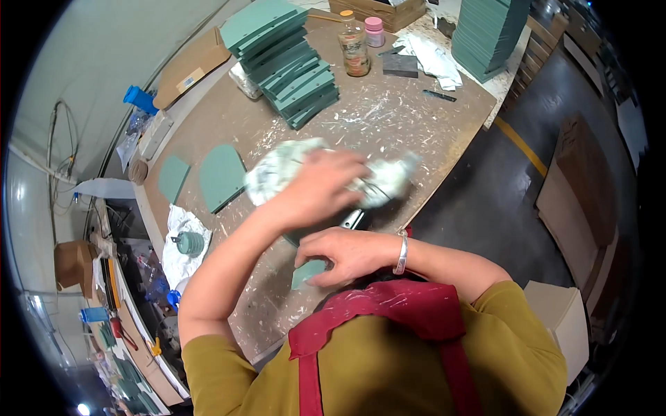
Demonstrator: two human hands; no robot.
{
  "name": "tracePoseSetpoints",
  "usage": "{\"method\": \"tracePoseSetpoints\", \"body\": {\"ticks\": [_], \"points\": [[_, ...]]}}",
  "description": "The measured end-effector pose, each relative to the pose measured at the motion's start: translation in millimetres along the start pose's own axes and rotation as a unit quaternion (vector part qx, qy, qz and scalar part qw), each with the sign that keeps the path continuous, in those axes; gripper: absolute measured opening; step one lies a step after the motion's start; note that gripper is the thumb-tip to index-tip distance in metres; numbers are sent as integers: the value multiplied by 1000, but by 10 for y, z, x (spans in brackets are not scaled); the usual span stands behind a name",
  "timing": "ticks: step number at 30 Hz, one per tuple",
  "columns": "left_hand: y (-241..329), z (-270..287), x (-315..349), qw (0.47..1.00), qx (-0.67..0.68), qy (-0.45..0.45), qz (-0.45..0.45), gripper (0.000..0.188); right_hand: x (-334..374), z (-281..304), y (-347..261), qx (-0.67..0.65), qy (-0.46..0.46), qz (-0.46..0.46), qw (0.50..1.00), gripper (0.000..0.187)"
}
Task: The person wipes several light-green furniture parts with a white cloth, handling them one at a time from a stack and placing them into another stack.
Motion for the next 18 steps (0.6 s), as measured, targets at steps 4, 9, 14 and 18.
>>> {"method": "tracePoseSetpoints", "body": {"ticks": [4, 9, 14, 18], "points": [[-249, -339, -189, 995, -60, -52, 59, 35, -29, -45, 1, 15, 37, 29, 999, 34], [-1073, -88, 115, 960, -4, 84, 269, 32, -126, -108, 44, -14, 48, 23, 998, 35], [-1370, 378, 1342, 853, 125, 349, 368, 39, -116, -37, -35, 33, 47, 16, 998, 35], [-962, 89, 2367, 796, 232, 251, 500, 31, -113, -16, -47, 5, 18, -22, 1000, 35]]}}
Point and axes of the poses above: each hand's wrist, its own x-axis away from the middle knuckle, its own z-axis out of the back of the hand, y = z × x, the point moved 4 cm from there along -x, towards the middle knuckle
